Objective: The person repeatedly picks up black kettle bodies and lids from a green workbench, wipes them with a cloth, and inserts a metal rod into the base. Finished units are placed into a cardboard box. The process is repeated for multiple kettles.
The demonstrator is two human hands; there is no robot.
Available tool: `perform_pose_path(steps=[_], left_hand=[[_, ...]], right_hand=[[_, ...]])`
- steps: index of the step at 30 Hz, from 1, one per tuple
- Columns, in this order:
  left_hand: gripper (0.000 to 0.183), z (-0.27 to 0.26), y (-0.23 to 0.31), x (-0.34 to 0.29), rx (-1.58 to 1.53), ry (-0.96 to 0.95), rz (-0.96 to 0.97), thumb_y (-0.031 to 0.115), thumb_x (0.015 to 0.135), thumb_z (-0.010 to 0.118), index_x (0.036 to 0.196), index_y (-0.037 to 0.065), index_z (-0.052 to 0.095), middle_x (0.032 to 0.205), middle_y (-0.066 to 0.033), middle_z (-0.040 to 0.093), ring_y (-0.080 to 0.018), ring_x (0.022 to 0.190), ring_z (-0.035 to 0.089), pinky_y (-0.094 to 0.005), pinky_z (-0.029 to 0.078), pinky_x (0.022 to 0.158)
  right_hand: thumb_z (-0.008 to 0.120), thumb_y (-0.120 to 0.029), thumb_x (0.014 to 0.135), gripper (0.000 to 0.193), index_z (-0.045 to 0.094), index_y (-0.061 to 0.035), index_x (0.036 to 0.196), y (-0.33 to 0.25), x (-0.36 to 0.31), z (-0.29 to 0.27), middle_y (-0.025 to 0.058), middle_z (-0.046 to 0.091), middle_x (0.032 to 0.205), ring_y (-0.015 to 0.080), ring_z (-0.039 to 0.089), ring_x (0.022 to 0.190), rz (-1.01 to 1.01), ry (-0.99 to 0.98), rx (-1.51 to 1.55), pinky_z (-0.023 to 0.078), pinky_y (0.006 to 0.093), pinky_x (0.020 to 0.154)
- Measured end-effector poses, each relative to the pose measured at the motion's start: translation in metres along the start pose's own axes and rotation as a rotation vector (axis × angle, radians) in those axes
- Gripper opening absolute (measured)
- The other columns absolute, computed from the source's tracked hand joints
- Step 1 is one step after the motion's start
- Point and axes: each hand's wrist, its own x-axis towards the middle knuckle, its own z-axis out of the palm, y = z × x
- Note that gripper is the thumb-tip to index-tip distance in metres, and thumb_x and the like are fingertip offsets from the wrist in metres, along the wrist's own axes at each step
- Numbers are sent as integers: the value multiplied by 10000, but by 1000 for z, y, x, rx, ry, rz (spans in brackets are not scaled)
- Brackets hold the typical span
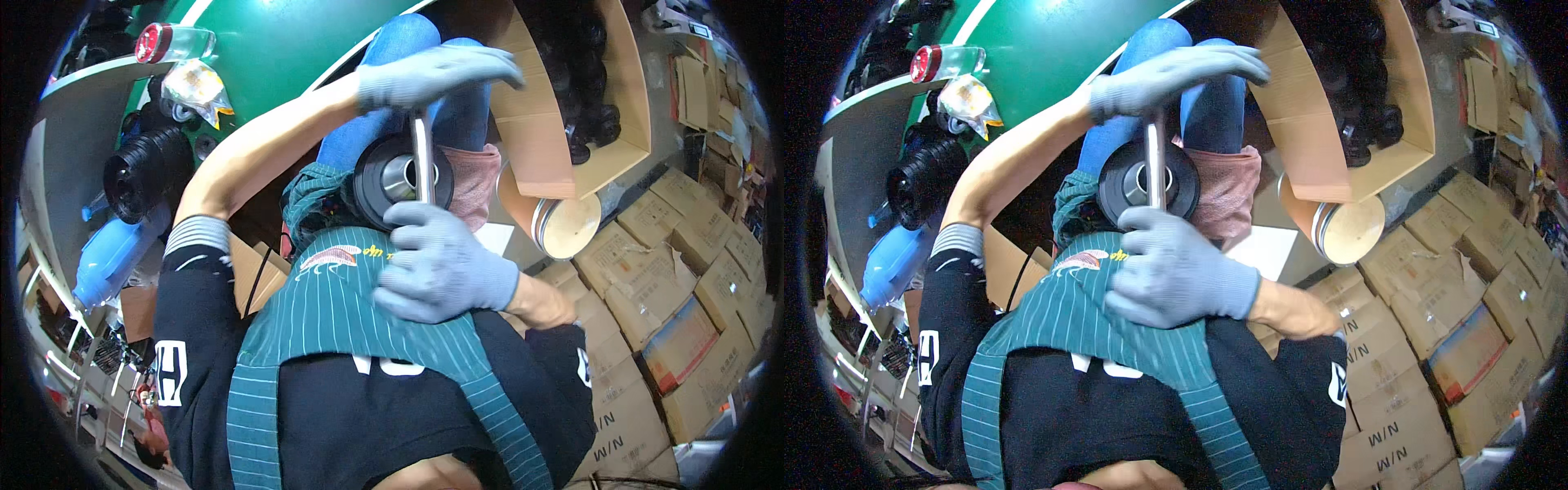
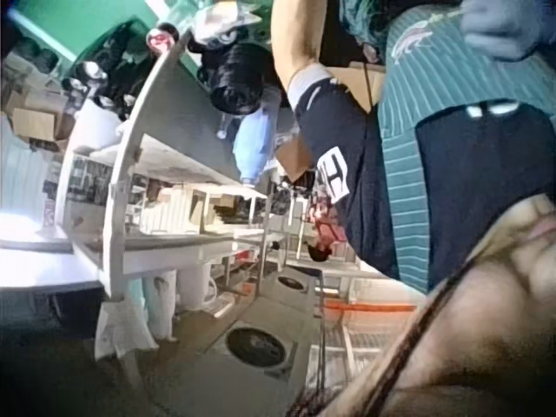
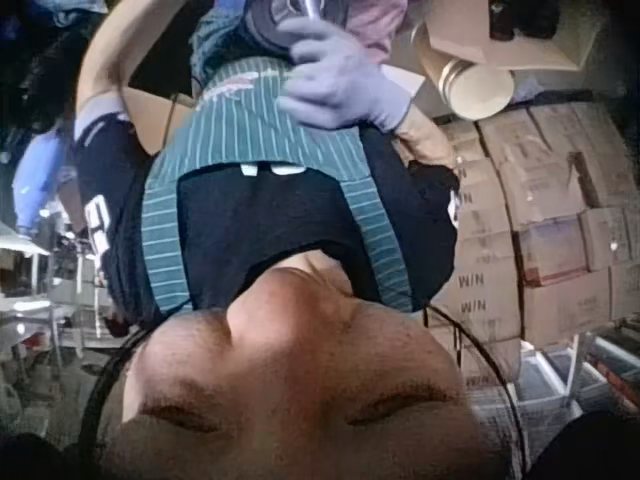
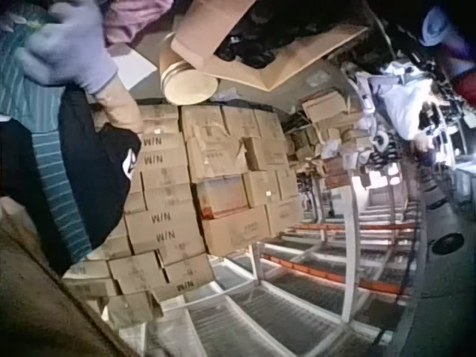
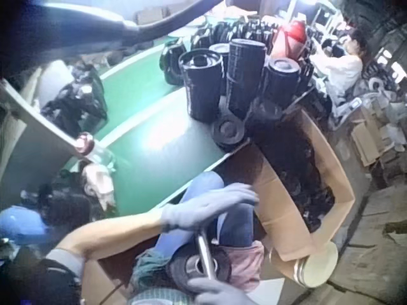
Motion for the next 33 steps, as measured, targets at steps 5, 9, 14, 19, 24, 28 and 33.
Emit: perform_pose_path(steps=[5,9,14,19,24,28,33], left_hand=[[375,62,-22,50,-184,-68,248,128,1073,514,1420,53,634,1469,-171,626,-363,1383,573,-459,442,1212],[452,42,-23,35,54,144,-134,399,1122,501,1333,71,728,1345,-165,713,-341,1297,637,-443,483,1145],[309,-46,47,-14,532,336,-340,135,977,669,1274,53,701,1227,-169,707,-340,1141,685,-417,552,1004],[234,-76,175,-39,794,-6,-134,274,1064,617,1120,97,760,937,-135,739,-305,893,759,-387,609,742],[503,26,235,1,1095,-371,-826,481,972,645,826,14,762,760,-214,735,-341,706,776,-454,611,650],[450,57,204,-13,1195,-280,-1017,473,957,669,796,69,784,752,-183,752,-325,672,772,-459,596,591],[467,74,176,-33,1278,-13,-1002,522,984,690,849,79,755,733,-172,747,-338,691,777,-458,598,588]], right_hand=[[640,-351,930,290,639,-107,774,21,75,24,59,609,602,223,651,565,77,-316,-146,533,412,605],[736,-309,928,218,799,-102,950,30,61,-8,40,700,687,215,695,617,99,-100,348,532,348,590],[196,-762,1070,914,393,-67,1631,77,33,-4,252,634,1410,359,648,1279,163,610,1759,474,533,1162],[234,-860,997,1055,107,-120,1739,101,47,13,278,310,1699,427,269,1597,209,789,2013,235,653,1277],[161,-823,1035,1038,24,-74,1741,97,56,10,269,111,1784,434,92,1663,426,882,1715,57,630,1330],[181,-831,1015,1070,-3,-66,1740,117,55,10,289,109,1783,446,59,1667,396,803,1707,23,648,1319],[243,-788,1035,1032,51,-54,1734,117,56,8,324,218,1734,475,168,1635,428,846,1779,100,687,1299]])
